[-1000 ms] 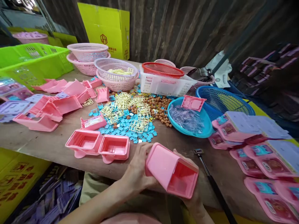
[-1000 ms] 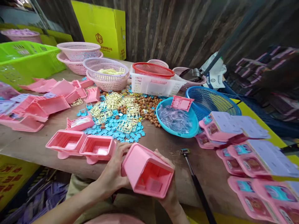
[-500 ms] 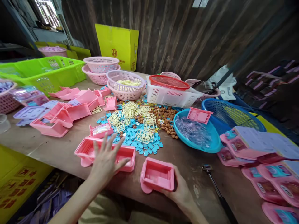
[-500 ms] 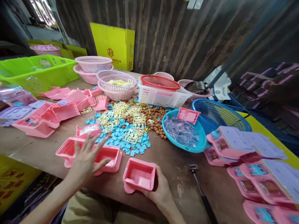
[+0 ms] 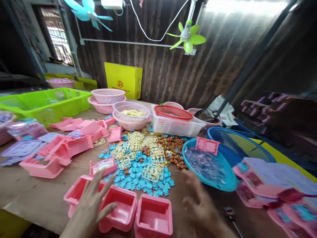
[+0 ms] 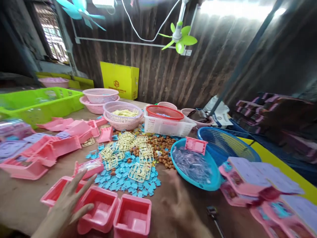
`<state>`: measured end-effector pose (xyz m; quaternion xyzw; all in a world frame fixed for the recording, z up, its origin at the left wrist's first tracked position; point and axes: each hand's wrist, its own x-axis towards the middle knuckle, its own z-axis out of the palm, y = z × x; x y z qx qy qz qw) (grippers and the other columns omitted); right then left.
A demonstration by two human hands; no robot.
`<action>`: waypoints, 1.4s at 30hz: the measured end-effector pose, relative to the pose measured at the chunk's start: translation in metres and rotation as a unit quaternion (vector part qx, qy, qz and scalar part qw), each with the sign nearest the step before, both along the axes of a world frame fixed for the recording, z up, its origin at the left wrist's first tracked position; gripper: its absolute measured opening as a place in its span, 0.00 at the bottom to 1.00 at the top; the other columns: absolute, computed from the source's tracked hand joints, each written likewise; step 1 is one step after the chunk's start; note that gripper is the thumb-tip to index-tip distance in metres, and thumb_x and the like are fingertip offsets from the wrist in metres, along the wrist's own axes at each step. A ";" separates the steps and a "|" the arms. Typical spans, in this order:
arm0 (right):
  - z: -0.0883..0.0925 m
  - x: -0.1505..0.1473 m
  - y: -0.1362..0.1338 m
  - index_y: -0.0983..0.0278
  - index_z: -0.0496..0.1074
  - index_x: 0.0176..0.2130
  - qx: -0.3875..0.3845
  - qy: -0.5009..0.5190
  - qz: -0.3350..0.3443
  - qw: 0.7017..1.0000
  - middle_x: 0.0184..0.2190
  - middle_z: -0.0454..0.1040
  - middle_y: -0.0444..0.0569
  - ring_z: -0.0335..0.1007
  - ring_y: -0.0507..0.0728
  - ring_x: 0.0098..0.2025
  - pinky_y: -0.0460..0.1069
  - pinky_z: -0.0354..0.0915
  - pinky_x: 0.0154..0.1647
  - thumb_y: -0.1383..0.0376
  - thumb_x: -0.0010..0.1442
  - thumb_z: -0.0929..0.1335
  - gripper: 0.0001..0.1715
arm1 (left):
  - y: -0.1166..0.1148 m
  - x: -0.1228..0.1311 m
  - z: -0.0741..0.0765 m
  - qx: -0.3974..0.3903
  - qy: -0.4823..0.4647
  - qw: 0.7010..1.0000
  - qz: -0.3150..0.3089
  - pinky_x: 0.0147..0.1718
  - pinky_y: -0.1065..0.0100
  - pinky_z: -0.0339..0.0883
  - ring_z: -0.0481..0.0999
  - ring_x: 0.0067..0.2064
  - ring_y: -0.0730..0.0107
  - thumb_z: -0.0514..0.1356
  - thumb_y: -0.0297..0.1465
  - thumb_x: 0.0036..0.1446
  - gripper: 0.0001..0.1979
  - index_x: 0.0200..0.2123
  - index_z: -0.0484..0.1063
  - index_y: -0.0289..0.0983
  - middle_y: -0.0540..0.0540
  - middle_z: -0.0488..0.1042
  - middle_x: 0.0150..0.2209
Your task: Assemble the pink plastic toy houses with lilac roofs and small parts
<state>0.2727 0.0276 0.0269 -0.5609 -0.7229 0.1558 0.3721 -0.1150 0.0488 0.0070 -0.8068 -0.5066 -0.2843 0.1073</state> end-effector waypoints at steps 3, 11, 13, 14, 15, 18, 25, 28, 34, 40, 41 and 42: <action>0.057 0.059 0.072 0.65 0.57 0.58 0.125 -0.224 -0.164 0.953 0.55 0.65 0.61 0.59 0.65 0.59 0.60 0.56 0.58 0.58 0.62 0.57 0.27 | 0.001 0.015 0.019 0.002 -0.041 0.999 0.024 0.53 0.43 0.58 0.51 0.64 0.43 0.54 0.41 0.58 0.36 0.65 0.38 0.49 0.39 0.44 0.66; 0.086 0.126 0.180 0.63 0.72 0.35 0.014 -0.402 -0.203 0.893 0.34 0.75 0.55 0.71 0.63 0.38 0.57 0.64 0.35 0.76 0.51 0.59 0.18 | 0.012 0.062 0.037 -0.096 -0.144 0.985 -0.018 0.58 0.46 0.54 0.51 0.65 0.52 0.54 0.31 0.59 0.37 0.65 0.36 0.47 0.38 0.50 0.64; 0.084 0.125 0.178 0.62 0.73 0.29 0.088 -0.406 -0.214 0.884 0.30 0.74 0.53 0.70 0.59 0.33 0.53 0.61 0.30 0.76 0.51 0.59 0.17 | 0.013 0.074 0.043 -0.156 -0.190 0.968 -0.051 0.59 0.48 0.52 0.49 0.65 0.55 0.53 0.30 0.59 0.35 0.65 0.39 0.46 0.39 0.49 0.64; 0.085 0.123 0.176 0.62 0.73 0.28 0.132 -0.403 -0.228 0.877 0.28 0.73 0.53 0.69 0.58 0.32 0.51 0.59 0.29 0.75 0.52 0.59 0.16 | 0.014 0.080 0.047 -0.191 -0.222 0.953 -0.073 0.60 0.48 0.50 0.48 0.65 0.55 0.54 0.31 0.58 0.34 0.64 0.41 0.46 0.39 0.49 0.64; 0.087 0.120 0.173 0.62 0.74 0.27 0.169 -0.396 -0.248 0.868 0.27 0.73 0.54 0.68 0.58 0.31 0.51 0.57 0.27 0.74 0.53 0.59 0.17 | 0.015 0.086 0.052 -0.228 -0.257 0.934 -0.099 0.61 0.48 0.48 0.48 0.65 0.56 0.54 0.31 0.58 0.34 0.64 0.43 0.45 0.40 0.49 0.65; 0.100 0.098 0.156 0.66 0.77 0.36 0.244 -0.358 -0.305 0.848 0.28 0.72 0.58 0.68 0.58 0.33 0.52 0.57 0.28 0.68 0.59 0.55 0.23 | 0.020 0.106 0.068 -0.358 -0.407 0.822 -0.176 0.61 0.50 0.47 0.52 0.64 0.54 0.59 0.37 0.54 0.36 0.63 0.48 0.42 0.37 0.52 0.63; 0.076 -0.036 0.050 0.43 0.59 0.58 0.442 -0.201 0.018 0.874 0.34 0.74 0.45 0.70 0.57 0.34 0.51 0.64 0.37 0.64 0.61 0.62 0.28 | 0.033 0.157 0.093 -0.624 -0.702 0.281 -0.196 0.36 0.61 0.70 0.75 0.37 0.63 0.58 0.47 0.52 0.31 0.54 0.59 0.36 0.40 0.70 0.43; 0.059 -0.076 0.024 0.51 0.55 0.62 0.366 -0.189 0.103 0.905 0.34 0.72 0.48 0.69 0.58 0.37 0.51 0.65 0.42 0.64 0.59 0.65 0.33 | 0.038 0.149 0.097 -0.567 -0.767 0.261 -0.147 0.32 0.74 0.67 0.73 0.30 0.75 0.62 0.29 0.46 0.22 0.47 0.63 0.31 0.44 0.72 0.37; 0.064 -0.095 0.040 0.56 0.58 0.59 0.161 -0.072 0.100 0.979 0.56 0.59 0.56 0.57 0.68 0.57 0.61 0.59 0.53 0.42 0.52 0.65 0.40 | 0.048 0.100 0.104 -0.424 -0.586 0.678 -0.131 0.33 0.69 0.68 0.73 0.38 0.68 0.58 0.26 0.47 0.26 0.52 0.61 0.38 0.42 0.67 0.50; 0.047 -0.112 0.073 0.61 0.39 0.65 -0.086 -0.041 0.125 0.988 0.62 0.52 0.58 0.47 0.69 0.64 0.64 0.51 0.60 0.58 0.41 0.73 0.62 | 0.057 0.117 0.110 -0.297 -0.340 0.875 -0.175 0.56 0.54 0.57 0.62 0.57 0.59 0.53 0.21 0.48 0.28 0.55 0.57 0.34 0.36 0.62 0.55; 0.043 -0.112 0.076 0.60 0.39 0.65 -0.074 -0.039 0.103 0.991 0.61 0.53 0.58 0.47 0.69 0.63 0.66 0.50 0.60 0.60 0.41 0.73 0.62 | 0.064 0.119 0.111 -0.308 -0.334 0.871 -0.184 0.54 0.55 0.59 0.64 0.56 0.59 0.53 0.23 0.51 0.27 0.56 0.56 0.33 0.35 0.63 0.54; 0.040 -0.112 0.078 0.59 0.39 0.65 -0.055 -0.038 0.076 0.995 0.60 0.55 0.58 0.48 0.71 0.63 0.67 0.49 0.59 0.60 0.41 0.73 0.62 | 0.075 0.119 0.111 -0.326 -0.322 0.867 -0.193 0.51 0.57 0.63 0.67 0.53 0.60 0.52 0.27 0.55 0.25 0.57 0.55 0.32 0.36 0.65 0.53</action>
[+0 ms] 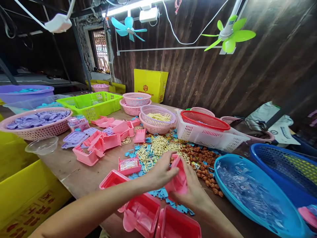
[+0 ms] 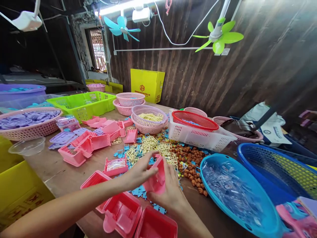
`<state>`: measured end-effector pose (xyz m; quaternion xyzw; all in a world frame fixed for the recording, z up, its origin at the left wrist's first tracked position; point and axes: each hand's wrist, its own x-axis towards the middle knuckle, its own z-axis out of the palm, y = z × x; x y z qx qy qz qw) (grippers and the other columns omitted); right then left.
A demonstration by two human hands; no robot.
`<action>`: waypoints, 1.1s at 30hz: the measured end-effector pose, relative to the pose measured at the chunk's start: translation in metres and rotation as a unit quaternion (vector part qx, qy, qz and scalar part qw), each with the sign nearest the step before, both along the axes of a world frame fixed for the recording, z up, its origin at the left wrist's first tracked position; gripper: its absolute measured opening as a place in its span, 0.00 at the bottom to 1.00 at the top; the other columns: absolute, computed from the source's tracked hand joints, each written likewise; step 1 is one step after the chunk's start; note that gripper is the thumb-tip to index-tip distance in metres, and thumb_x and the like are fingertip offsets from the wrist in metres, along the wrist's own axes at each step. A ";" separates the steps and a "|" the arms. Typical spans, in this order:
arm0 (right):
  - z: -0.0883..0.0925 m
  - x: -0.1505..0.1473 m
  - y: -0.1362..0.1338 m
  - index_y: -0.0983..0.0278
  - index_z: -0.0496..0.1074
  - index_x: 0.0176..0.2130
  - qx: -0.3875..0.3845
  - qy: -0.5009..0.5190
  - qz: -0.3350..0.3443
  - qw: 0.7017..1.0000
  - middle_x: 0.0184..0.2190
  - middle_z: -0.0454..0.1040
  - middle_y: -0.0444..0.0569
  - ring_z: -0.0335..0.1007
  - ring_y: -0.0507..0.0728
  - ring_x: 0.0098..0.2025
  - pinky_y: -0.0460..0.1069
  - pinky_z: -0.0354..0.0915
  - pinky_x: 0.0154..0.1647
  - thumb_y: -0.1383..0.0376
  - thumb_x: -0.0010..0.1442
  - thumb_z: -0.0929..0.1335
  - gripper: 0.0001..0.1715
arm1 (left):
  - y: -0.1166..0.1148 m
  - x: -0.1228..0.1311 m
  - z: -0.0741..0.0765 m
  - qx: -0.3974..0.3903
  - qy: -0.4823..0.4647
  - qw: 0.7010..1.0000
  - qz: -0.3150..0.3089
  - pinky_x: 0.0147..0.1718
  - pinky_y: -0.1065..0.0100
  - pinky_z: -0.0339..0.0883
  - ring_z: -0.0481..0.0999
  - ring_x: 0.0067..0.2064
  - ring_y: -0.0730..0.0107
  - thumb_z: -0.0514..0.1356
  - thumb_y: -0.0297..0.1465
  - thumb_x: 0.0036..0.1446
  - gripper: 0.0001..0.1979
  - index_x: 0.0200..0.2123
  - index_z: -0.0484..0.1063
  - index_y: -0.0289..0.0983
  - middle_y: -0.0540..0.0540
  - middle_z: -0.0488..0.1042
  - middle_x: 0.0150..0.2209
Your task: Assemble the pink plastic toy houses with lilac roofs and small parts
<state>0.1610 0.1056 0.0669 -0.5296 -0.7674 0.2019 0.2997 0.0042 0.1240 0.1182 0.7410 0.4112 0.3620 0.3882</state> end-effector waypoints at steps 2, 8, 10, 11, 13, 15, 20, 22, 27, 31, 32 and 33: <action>-0.004 0.007 0.000 0.57 0.39 0.66 0.039 0.003 -0.055 0.998 0.58 0.56 0.58 0.49 0.73 0.61 0.70 0.49 0.57 0.60 0.43 0.72 0.60 | 0.030 -0.009 0.000 -0.018 0.082 0.996 -0.012 0.43 0.63 0.69 0.74 0.45 0.64 0.46 0.34 0.63 0.22 0.59 0.55 0.36 0.40 0.70 0.49; -0.005 0.043 -0.024 0.54 0.37 0.66 0.039 0.023 -0.064 0.997 0.63 0.50 0.58 0.44 0.76 0.64 0.71 0.52 0.57 0.57 0.47 0.72 0.58 | 0.124 -0.081 -0.018 -0.009 0.400 0.897 0.185 0.46 0.56 0.66 0.70 0.49 0.57 0.56 0.32 0.60 0.16 0.50 0.65 0.32 0.36 0.65 0.53; -0.003 0.044 -0.035 0.54 0.38 0.66 0.036 0.030 -0.038 0.998 0.63 0.51 0.57 0.42 0.76 0.64 0.71 0.52 0.57 0.60 0.45 0.72 0.60 | 0.137 -0.103 -0.029 -0.021 0.443 0.873 0.202 0.45 0.54 0.67 0.70 0.48 0.60 0.57 0.34 0.59 0.17 0.50 0.65 0.34 0.40 0.67 0.51; -0.002 0.043 -0.039 0.53 0.38 0.66 0.035 0.031 -0.038 0.998 0.63 0.50 0.57 0.41 0.77 0.65 0.72 0.51 0.57 0.61 0.43 0.73 0.61 | 0.140 -0.111 -0.033 -0.024 0.460 0.864 0.201 0.45 0.54 0.68 0.71 0.47 0.62 0.57 0.35 0.59 0.17 0.50 0.65 0.34 0.41 0.68 0.50; 0.001 0.040 -0.046 0.52 0.38 0.66 0.036 0.024 -0.056 0.997 0.64 0.49 0.56 0.38 0.77 0.65 0.73 0.50 0.57 0.62 0.43 0.73 0.62 | 0.142 -0.120 -0.037 -0.019 0.489 0.851 0.190 0.44 0.56 0.69 0.72 0.46 0.63 0.57 0.35 0.59 0.16 0.48 0.66 0.34 0.42 0.69 0.48; 0.002 0.041 -0.049 0.53 0.36 0.66 0.041 0.016 -0.070 0.997 0.64 0.48 0.55 0.37 0.76 0.65 0.73 0.49 0.58 0.62 0.44 0.72 0.61 | 0.140 -0.121 -0.035 0.002 0.509 0.842 0.177 0.43 0.57 0.69 0.72 0.45 0.64 0.57 0.35 0.60 0.15 0.48 0.67 0.34 0.43 0.70 0.47; 0.006 0.049 -0.048 0.54 0.33 0.66 0.034 -0.022 -0.041 0.998 0.64 0.47 0.56 0.41 0.74 0.65 0.70 0.53 0.58 0.56 0.47 0.72 0.61 | 0.103 -0.094 -0.009 0.100 0.523 0.837 0.123 0.39 0.62 0.68 0.72 0.46 0.59 0.47 0.22 0.62 0.15 0.50 0.64 0.33 0.36 0.67 0.50; 0.009 0.045 -0.047 0.54 0.31 0.66 0.044 -0.022 -0.059 0.997 0.64 0.45 0.57 0.39 0.74 0.65 0.70 0.51 0.59 0.55 0.47 0.72 0.62 | 0.069 -0.074 0.002 0.150 0.515 0.841 0.070 0.37 0.65 0.67 0.71 0.47 0.60 0.46 0.21 0.61 0.18 0.52 0.62 0.39 0.38 0.64 0.53; 0.018 0.028 -0.062 0.53 0.31 0.66 0.047 -0.002 -0.044 0.998 0.64 0.43 0.56 0.37 0.72 0.66 0.69 0.49 0.60 0.59 0.46 0.72 0.62 | -0.029 -0.036 0.017 0.384 0.419 0.814 -0.117 0.25 0.69 0.64 0.72 0.34 0.66 0.48 0.24 0.61 0.10 0.43 0.66 0.37 0.41 0.66 0.43; 0.019 0.022 -0.086 0.55 0.33 0.66 -0.028 0.031 -0.022 0.999 0.64 0.45 0.55 0.37 0.70 0.66 0.68 0.47 0.61 0.62 0.44 0.72 0.62 | -0.070 -0.028 0.017 0.435 0.334 0.828 -0.116 0.24 0.72 0.63 0.69 0.34 0.69 0.46 0.24 0.62 0.10 0.38 0.66 0.36 0.42 0.65 0.39; 0.019 0.021 -0.092 0.56 0.33 0.66 -0.043 0.044 -0.026 0.998 0.64 0.44 0.56 0.37 0.69 0.67 0.68 0.47 0.61 0.61 0.44 0.72 0.63 | -0.075 -0.027 0.017 0.434 0.323 0.833 -0.115 0.24 0.73 0.64 0.69 0.34 0.69 0.46 0.24 0.62 0.10 0.37 0.66 0.36 0.42 0.65 0.39; 0.019 0.019 -0.097 0.57 0.32 0.66 -0.055 0.060 -0.029 0.996 0.65 0.44 0.56 0.36 0.69 0.67 0.68 0.46 0.62 0.61 0.43 0.73 0.65 | -0.078 -0.026 0.016 0.431 0.315 0.837 -0.117 0.25 0.72 0.64 0.69 0.34 0.69 0.46 0.24 0.62 0.10 0.37 0.66 0.36 0.43 0.65 0.38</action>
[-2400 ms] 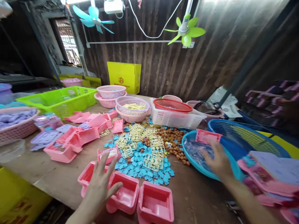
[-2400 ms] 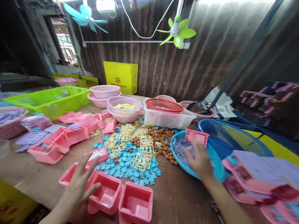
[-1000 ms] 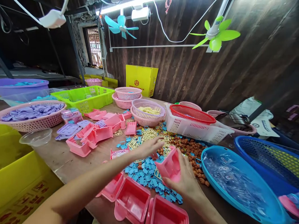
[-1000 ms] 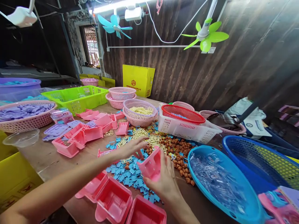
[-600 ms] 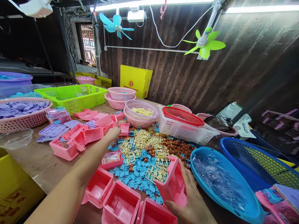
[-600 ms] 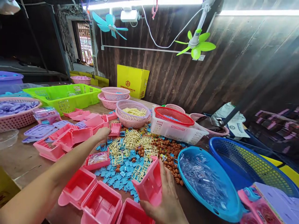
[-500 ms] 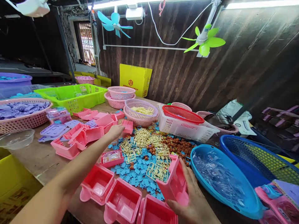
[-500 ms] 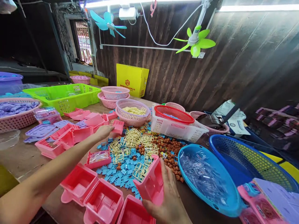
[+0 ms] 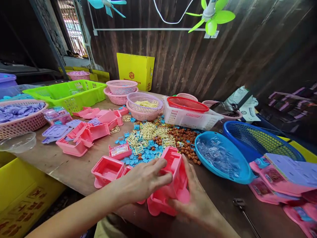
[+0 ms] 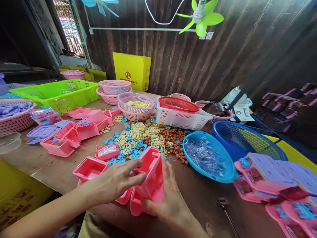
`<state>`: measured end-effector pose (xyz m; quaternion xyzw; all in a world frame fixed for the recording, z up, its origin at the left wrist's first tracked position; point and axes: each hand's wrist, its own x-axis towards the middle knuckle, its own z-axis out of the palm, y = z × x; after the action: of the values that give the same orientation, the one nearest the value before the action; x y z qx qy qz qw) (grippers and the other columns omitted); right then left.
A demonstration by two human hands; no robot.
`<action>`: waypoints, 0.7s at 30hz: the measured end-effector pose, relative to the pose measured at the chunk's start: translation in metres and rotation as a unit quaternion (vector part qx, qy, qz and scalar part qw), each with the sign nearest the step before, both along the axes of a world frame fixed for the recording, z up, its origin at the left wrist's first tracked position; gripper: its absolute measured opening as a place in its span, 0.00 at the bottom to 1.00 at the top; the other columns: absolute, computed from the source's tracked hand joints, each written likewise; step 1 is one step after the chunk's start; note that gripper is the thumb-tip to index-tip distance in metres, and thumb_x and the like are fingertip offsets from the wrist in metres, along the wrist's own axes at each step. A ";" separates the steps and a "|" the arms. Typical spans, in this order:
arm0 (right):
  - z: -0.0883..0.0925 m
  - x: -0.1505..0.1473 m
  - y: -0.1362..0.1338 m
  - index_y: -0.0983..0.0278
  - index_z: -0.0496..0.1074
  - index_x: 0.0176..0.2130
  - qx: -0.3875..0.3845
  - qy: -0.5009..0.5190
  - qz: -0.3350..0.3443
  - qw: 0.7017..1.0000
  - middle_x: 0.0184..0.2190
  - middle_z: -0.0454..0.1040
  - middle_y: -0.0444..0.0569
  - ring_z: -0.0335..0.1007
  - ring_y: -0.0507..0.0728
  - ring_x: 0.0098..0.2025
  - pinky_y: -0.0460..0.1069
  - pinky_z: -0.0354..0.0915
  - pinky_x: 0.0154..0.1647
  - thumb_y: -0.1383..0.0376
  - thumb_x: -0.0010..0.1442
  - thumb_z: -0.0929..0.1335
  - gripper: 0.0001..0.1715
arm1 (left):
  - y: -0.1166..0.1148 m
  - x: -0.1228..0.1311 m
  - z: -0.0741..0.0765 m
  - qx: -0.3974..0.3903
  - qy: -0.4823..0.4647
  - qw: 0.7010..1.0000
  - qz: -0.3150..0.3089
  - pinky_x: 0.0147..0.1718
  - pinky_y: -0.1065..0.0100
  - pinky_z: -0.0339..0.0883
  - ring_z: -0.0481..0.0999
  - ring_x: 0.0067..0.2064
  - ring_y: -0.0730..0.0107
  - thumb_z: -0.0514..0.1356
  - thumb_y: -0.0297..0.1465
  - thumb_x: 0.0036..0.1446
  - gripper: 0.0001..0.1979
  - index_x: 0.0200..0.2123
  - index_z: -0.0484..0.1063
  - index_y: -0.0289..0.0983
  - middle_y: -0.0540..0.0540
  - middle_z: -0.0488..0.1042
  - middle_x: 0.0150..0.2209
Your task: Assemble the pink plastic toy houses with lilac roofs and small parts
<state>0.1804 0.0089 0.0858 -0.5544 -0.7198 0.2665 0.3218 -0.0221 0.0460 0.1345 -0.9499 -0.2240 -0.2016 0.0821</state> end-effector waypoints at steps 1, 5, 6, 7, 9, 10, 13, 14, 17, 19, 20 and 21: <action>0.001 -0.002 -0.004 0.57 0.31 0.66 -0.007 0.021 0.003 1.000 0.65 0.44 0.57 0.37 0.69 0.67 0.67 0.46 0.62 0.60 0.42 0.74 0.67 | -0.003 0.001 0.000 -0.004 -0.008 1.000 -0.006 0.26 0.71 0.65 0.69 0.34 0.68 0.46 0.24 0.62 0.10 0.38 0.66 0.36 0.43 0.65 0.37; 0.015 -0.009 -0.014 0.56 0.26 0.65 -0.072 0.183 0.104 0.975 0.63 0.53 0.57 0.53 0.66 0.62 0.64 0.56 0.58 0.61 0.42 0.74 0.70 | -0.015 0.005 -0.003 -0.026 -0.088 0.995 -0.042 0.33 0.67 0.69 0.71 0.40 0.63 0.47 0.28 0.62 0.11 0.42 0.67 0.38 0.42 0.67 0.41; 0.020 -0.010 -0.016 0.55 0.24 0.65 -0.092 0.228 0.130 0.960 0.61 0.56 0.56 0.58 0.65 0.60 0.63 0.59 0.56 0.60 0.43 0.73 0.69 | -0.018 0.006 -0.005 -0.053 -0.127 0.989 -0.046 0.35 0.66 0.70 0.71 0.41 0.63 0.48 0.29 0.63 0.12 0.45 0.67 0.40 0.42 0.67 0.44; 0.025 -0.010 -0.018 0.54 0.24 0.65 -0.110 0.264 0.149 0.947 0.60 0.58 0.56 0.61 0.64 0.58 0.62 0.61 0.54 0.59 0.45 0.73 0.68 | -0.022 0.007 -0.007 -0.086 -0.165 0.981 -0.045 0.36 0.66 0.70 0.71 0.42 0.63 0.49 0.31 0.63 0.13 0.49 0.66 0.44 0.43 0.66 0.48; 0.029 -0.011 -0.021 0.54 0.25 0.65 -0.119 0.308 0.163 0.930 0.60 0.59 0.55 0.62 0.64 0.57 0.61 0.62 0.53 0.57 0.46 0.73 0.67 | -0.028 0.011 -0.014 -0.148 -0.240 0.959 -0.016 0.40 0.62 0.70 0.71 0.44 0.63 0.50 0.34 0.62 0.21 0.58 0.56 0.51 0.43 0.59 0.56; 0.030 -0.011 -0.023 0.53 0.26 0.65 -0.114 0.316 0.165 0.927 0.60 0.59 0.55 0.61 0.64 0.58 0.62 0.61 0.54 0.56 0.46 0.73 0.66 | -0.031 0.014 -0.018 -0.179 -0.283 0.942 0.008 0.44 0.59 0.69 0.70 0.47 0.61 0.52 0.36 0.61 0.27 0.62 0.47 0.51 0.41 0.55 0.59; 0.022 -0.014 -0.027 0.54 0.28 0.66 -0.100 0.326 0.173 0.924 0.61 0.58 0.55 0.59 0.65 0.59 0.62 0.58 0.56 0.60 0.42 0.74 0.68 | -0.036 0.023 -0.027 -0.322 -0.391 0.860 0.056 0.58 0.46 0.53 0.54 0.61 0.46 0.60 0.47 0.51 0.49 0.65 0.31 0.41 0.35 0.42 0.65; 0.019 -0.015 -0.028 0.54 0.28 0.66 -0.099 0.326 0.172 0.924 0.61 0.56 0.55 0.59 0.65 0.59 0.61 0.57 0.58 0.62 0.41 0.74 0.69 | -0.037 0.025 -0.029 -0.388 -0.407 0.825 0.056 0.61 0.45 0.45 0.46 0.64 0.43 0.61 0.50 0.47 0.53 0.65 0.31 0.39 0.36 0.39 0.66; 0.016 -0.016 -0.031 0.54 0.29 0.66 -0.102 0.326 0.158 0.926 0.64 0.50 0.54 0.55 0.65 0.61 0.60 0.53 0.60 0.66 0.37 0.75 0.72 | -0.038 0.024 -0.033 -0.529 -0.413 0.740 0.037 0.63 0.46 0.35 0.38 0.66 0.42 0.65 0.52 0.40 0.57 0.66 0.37 0.39 0.39 0.39 0.67; 0.019 -0.015 -0.034 0.54 0.32 0.66 -0.120 0.336 0.166 0.919 0.64 0.51 0.53 0.55 0.65 0.61 0.60 0.55 0.59 0.64 0.39 0.75 0.70 | -0.037 0.017 -0.034 -0.559 -0.459 0.690 0.035 0.63 0.47 0.36 0.39 0.66 0.41 0.66 0.53 0.37 0.59 0.66 0.38 0.39 0.40 0.40 0.67; 0.022 -0.013 -0.035 0.54 0.33 0.66 -0.137 0.345 0.170 0.913 0.63 0.55 0.53 0.58 0.66 0.59 0.60 0.57 0.58 0.60 0.40 0.75 0.67 | -0.036 0.014 -0.035 -0.558 -0.486 0.671 0.036 0.63 0.47 0.36 0.39 0.66 0.41 0.66 0.54 0.36 0.60 0.66 0.38 0.39 0.40 0.40 0.67; 0.026 -0.011 -0.036 0.55 0.35 0.66 -0.155 0.356 0.169 0.906 0.61 0.58 0.53 0.61 0.66 0.58 0.59 0.60 0.56 0.57 0.42 0.74 0.65 | -0.036 0.010 -0.036 -0.554 -0.508 0.658 0.036 0.63 0.48 0.35 0.38 0.66 0.41 0.65 0.54 0.36 0.60 0.66 0.38 0.39 0.41 0.39 0.67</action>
<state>0.1690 -0.0267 0.1115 -0.3353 -0.5903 0.6046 0.4167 -0.0125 0.0099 0.0984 -0.5603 -0.3354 -0.4883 -0.5789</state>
